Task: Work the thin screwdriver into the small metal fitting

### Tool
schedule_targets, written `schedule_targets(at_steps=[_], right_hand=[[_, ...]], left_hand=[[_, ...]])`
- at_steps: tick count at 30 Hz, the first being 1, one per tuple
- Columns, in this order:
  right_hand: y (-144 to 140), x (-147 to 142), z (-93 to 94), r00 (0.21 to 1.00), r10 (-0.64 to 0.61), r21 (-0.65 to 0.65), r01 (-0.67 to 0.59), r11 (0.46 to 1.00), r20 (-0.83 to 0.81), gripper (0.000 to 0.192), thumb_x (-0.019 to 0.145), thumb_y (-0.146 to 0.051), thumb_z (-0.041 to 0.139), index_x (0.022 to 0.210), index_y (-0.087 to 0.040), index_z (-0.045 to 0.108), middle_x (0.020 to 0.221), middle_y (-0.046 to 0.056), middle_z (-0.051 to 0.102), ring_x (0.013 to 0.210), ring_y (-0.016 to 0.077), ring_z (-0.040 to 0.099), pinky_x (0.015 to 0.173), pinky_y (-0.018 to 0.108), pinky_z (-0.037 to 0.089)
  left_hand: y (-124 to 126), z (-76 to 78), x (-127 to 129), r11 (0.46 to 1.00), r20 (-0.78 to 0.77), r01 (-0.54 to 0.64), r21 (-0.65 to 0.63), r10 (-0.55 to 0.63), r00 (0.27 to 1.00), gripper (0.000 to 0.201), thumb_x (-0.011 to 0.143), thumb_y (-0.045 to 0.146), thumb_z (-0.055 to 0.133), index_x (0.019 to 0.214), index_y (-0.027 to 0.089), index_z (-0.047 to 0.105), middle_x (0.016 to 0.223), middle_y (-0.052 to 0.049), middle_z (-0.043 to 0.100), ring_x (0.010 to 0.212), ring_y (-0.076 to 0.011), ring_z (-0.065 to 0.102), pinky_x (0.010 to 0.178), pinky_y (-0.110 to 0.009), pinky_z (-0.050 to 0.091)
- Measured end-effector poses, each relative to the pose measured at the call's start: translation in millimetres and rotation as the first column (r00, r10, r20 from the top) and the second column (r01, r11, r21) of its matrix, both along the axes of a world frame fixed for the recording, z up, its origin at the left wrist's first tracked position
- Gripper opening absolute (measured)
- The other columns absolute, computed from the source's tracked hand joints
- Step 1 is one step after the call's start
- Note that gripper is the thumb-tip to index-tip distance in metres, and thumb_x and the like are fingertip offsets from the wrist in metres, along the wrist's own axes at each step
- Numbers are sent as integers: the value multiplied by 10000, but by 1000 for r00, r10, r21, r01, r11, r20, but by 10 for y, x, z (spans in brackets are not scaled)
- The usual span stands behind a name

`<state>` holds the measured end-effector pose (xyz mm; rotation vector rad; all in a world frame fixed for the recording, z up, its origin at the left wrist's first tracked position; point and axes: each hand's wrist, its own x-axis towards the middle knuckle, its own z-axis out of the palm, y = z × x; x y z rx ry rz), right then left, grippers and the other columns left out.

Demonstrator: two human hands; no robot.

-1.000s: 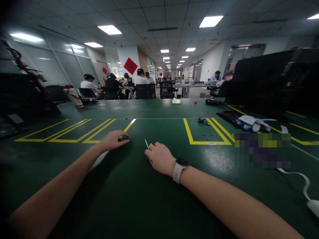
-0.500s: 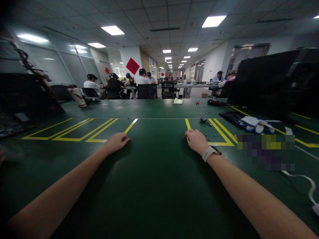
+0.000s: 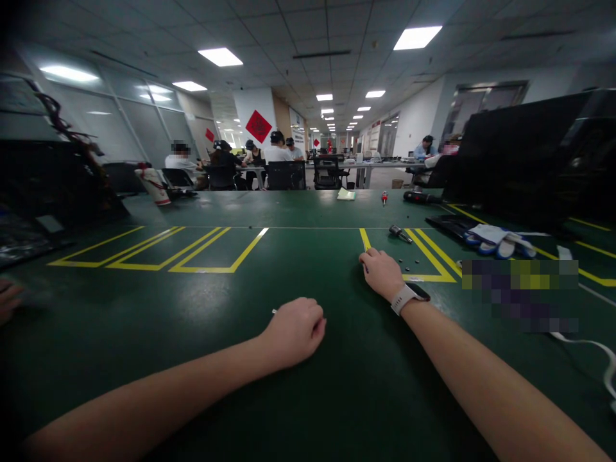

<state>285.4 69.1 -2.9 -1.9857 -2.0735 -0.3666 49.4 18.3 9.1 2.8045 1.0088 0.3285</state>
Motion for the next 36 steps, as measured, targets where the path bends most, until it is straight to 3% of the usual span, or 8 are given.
schedule_targets(at_steps=[4, 11, 18, 19, 22, 26, 33, 36], right_hand=[[-1, 10, -18, 998, 13, 9, -13, 1000, -55, 243, 862, -184, 417, 981, -160, 628, 1046, 137, 611, 890, 250, 558, 724, 335, 414], [-75, -34, 114, 957, 77, 122, -44, 992, -279, 211, 813, -172, 485, 972, -128, 615, 1081, 172, 609, 1035, 304, 512, 868, 408, 378], [-228, -411, 452, 704, 186, 171, -93, 981, -685, 273, 855, -284, 432, 1061, -142, 541, 1029, 107, 664, 864, 187, 628, 739, 331, 475], [-278, -474, 486, 623, 207, 151, -142, 978, -755, 270, 852, -303, 443, 1049, -150, 545, 1007, 94, 676, 826, 167, 638, 713, 312, 483], [-448, -602, 498, -113, 45, 82, -343, 936, -993, 190, 733, -294, 633, 857, -154, 602, 859, 71, 695, 729, 153, 631, 720, 321, 472], [-595, -635, 311, -479, -137, 14, -298, 954, -867, 357, 735, -416, 641, 507, -192, 484, 363, -75, 454, 371, 72, 411, 664, 303, 460], [-572, -615, 108, -432, -299, -68, -474, 878, -851, 529, 785, -455, 573, 383, -197, 344, 278, -94, 297, 319, 57, 256, 642, 298, 425], [-600, -620, 130, -379, -279, -57, -503, 863, -882, 523, 801, -417, 565, 371, -195, 366, 276, -92, 297, 323, 61, 268, 644, 299, 414]], left_hand=[[-238, -2, 70, 983, -3, 181, 8, -181, 983, 237, 863, 267, 388, 768, 151, 571, 761, -53, 572, 681, -153, 506, 584, -276, 421], [-287, 112, 51, 983, -33, 169, -75, -172, 985, 219, 842, 360, 439, 827, 168, 542, 855, -68, 546, 750, -186, 504, 588, -307, 423], [-162, 390, -138, 893, -46, 301, -334, -334, 942, 698, 625, 452, 712, 1209, 199, 425, 1208, -101, 460, 1079, -269, 446, 851, -371, 429], [-108, 413, -169, 870, -46, 322, -374, -364, 930, 700, 611, 407, 736, 1203, 196, 429, 1222, -98, 451, 1096, -260, 440, 878, -364, 420], [56, 429, -225, 826, -24, 351, -440, -402, 916, 566, 628, 266, 739, 1125, 182, 483, 1176, -84, 478, 1074, -229, 465, 896, -345, 409], [245, 395, -258, 747, 36, 385, -542, -437, 899, 408, 645, 183, 720, 1021, 189, 562, 1080, -52, 537, 995, -195, 516, 836, -310, 436], [515, 412, -401, 507, 302, 381, -774, -233, 924, 367, 656, 95, 677, 1001, 180, 585, 1092, -46, 565, 987, -171, 555, 848, -322, 461], [550, 410, -389, 556, 329, 329, -763, -104, 939, 373, 673, 116, 664, 1027, 171, 562, 1011, -33, 603, 949, -168, 577, 864, -352, 462]])
